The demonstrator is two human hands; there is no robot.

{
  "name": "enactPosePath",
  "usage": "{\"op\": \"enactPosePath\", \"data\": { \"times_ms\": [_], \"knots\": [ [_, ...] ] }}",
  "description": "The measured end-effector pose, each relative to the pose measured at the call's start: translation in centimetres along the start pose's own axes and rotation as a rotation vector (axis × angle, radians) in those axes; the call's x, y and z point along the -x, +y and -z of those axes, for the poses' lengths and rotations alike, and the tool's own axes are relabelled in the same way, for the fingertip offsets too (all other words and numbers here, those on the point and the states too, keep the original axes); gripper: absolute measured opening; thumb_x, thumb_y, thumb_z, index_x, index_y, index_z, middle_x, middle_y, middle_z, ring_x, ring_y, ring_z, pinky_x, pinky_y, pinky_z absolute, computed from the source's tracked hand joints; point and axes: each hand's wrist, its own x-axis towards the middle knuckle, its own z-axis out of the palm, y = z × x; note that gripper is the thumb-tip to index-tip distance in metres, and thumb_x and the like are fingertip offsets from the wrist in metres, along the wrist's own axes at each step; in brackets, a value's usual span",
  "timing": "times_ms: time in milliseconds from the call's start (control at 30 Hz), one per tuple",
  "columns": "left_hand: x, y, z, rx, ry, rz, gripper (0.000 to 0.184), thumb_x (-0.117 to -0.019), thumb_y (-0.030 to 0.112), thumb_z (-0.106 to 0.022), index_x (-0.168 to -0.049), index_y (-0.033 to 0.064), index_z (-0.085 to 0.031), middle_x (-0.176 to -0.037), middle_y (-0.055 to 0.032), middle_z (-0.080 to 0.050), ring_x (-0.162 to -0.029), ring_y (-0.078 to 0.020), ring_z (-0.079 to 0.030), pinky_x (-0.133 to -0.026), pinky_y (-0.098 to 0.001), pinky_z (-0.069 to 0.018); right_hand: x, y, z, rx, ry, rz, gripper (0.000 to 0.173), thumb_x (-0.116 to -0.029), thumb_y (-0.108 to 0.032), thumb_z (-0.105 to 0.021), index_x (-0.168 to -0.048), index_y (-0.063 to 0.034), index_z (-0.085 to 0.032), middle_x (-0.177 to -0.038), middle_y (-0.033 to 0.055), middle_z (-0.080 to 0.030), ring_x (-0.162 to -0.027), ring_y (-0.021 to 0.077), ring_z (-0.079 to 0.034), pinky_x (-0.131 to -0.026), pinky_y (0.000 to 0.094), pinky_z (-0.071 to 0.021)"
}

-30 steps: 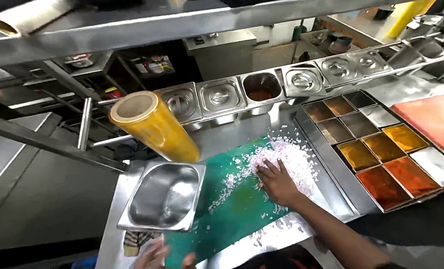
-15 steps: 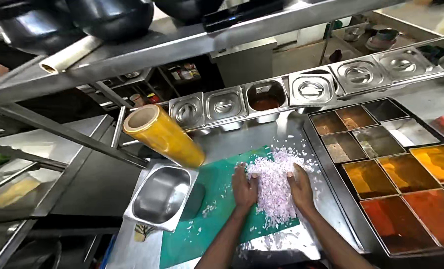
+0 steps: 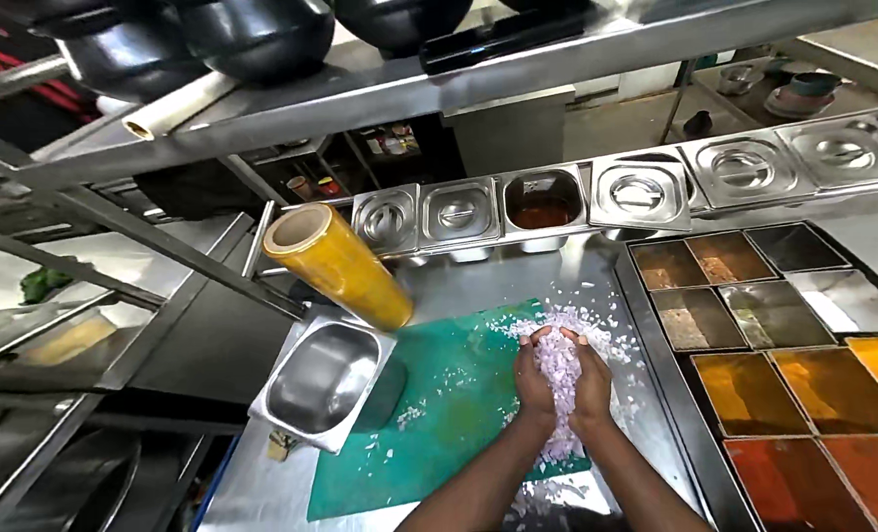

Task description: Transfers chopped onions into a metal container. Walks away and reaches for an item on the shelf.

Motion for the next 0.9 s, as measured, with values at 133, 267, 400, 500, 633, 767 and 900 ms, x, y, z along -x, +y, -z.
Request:
{"op": "enactPosePath", "data": {
  "times_ms": [133, 267, 400, 500, 633, 767, 900],
  "knots": [
    [0.7, 1.3, -1.3, 0.107, 0.014, -0.023, 0.062, -0.1112, 0.038, -0.018, -0.115, 0.0059, -0.071, -0.107, -0.0103, -0.072, -0.099, -0.0192, -0.068, -0.087, -0.0395, -0.0573, 0.6, -0.8, -0.6, -0.272, -0.009, -0.084, 0.042, -0.1087, -0.024, -0.036, -0.126, -0.0041, -0.068, -0.111, 0.0134, -0.073, -0.101, 0.0211, -0.07, -0.086, 0.0415, -0.0593],
    [1.4, 2.6, -2.0, 0.027, 0.033, -0.034, 0.057, -0.111, 0.035, -0.022, -0.115, 0.0064, -0.071, -0.111, -0.0102, -0.072, -0.104, -0.0193, -0.067, -0.092, -0.0408, -0.0549, 1.1, -2.0, -1.0, -0.344, -0.007, -0.075, 0.043, -0.1085, -0.025, -0.032, -0.126, -0.0043, -0.066, -0.108, 0.0105, -0.073, -0.099, 0.0184, -0.07, -0.085, 0.0406, -0.0594],
    [2.3, 5.6, -2.9, 0.193, -0.03, -0.014, 0.054, -0.1101, 0.038, -0.025, -0.118, 0.008, -0.068, -0.106, -0.0066, -0.073, -0.097, -0.0168, -0.069, -0.085, -0.0389, -0.058, 2.4, -5.0, -2.2, -0.398, -0.159, -0.009, 0.045, -0.1083, -0.027, -0.022, -0.119, -0.0108, -0.063, -0.1, 0.0007, -0.073, -0.094, 0.0111, -0.07, -0.081, 0.0351, -0.0606],
    [2.6, 9.7, -1.7, 0.287, -0.087, -0.032, 0.057, -0.1092, 0.048, -0.025, -0.12, 0.0088, -0.066, -0.105, -0.0072, -0.073, -0.093, -0.0174, -0.07, -0.082, -0.0411, -0.0594, 4.3, -7.5, -5.6, -0.445, -0.276, 0.023, 0.046, -0.1096, -0.028, -0.017, -0.111, -0.0145, -0.061, -0.097, -0.0018, -0.072, -0.093, 0.0084, -0.07, -0.081, 0.0323, -0.0605],
    [2.5, 16.8, 2.1, 0.222, -0.024, -0.116, 0.057, -0.1107, 0.046, -0.029, -0.121, 0.0066, -0.069, -0.107, -0.0097, -0.071, -0.096, -0.0186, -0.068, -0.085, -0.0416, -0.0576, 8.0, -9.4, -12.6, -0.444, -0.44, 0.073, 0.049, -0.1081, -0.028, -0.015, -0.108, -0.0174, -0.063, -0.101, -0.0021, -0.074, -0.098, 0.008, -0.07, -0.085, 0.0313, -0.0597],
    [1.1, 22.3, 9.0, 0.256, 0.038, -0.255, 0.043, -0.1107, 0.035, -0.037, -0.118, 0.006, -0.068, -0.101, -0.0071, -0.071, -0.091, -0.0152, -0.069, -0.081, -0.0362, -0.0593, 10.8, -7.8, -20.7, -0.44, -0.537, 0.053, 0.041, -0.1062, -0.027, -0.026, -0.112, -0.0151, -0.065, -0.104, -0.0001, -0.073, -0.1, 0.011, -0.07, -0.086, 0.0352, -0.0597],
    [-1.0, 24.9, 17.6, 0.117, 0.164, -0.354, 0.032, -0.1097, 0.024, -0.042, -0.115, 0.0053, -0.068, -0.098, -0.0072, -0.072, -0.088, -0.0149, -0.07, -0.079, -0.0354, -0.0601, 13.0, -3.0, -27.7, -0.273, -0.459, 0.026, 0.032, -0.1051, -0.024, -0.041, -0.112, -0.0076, -0.068, -0.099, 0.0055, -0.073, -0.092, 0.015, -0.07, -0.08, 0.0379, -0.0603]
  ]
}}
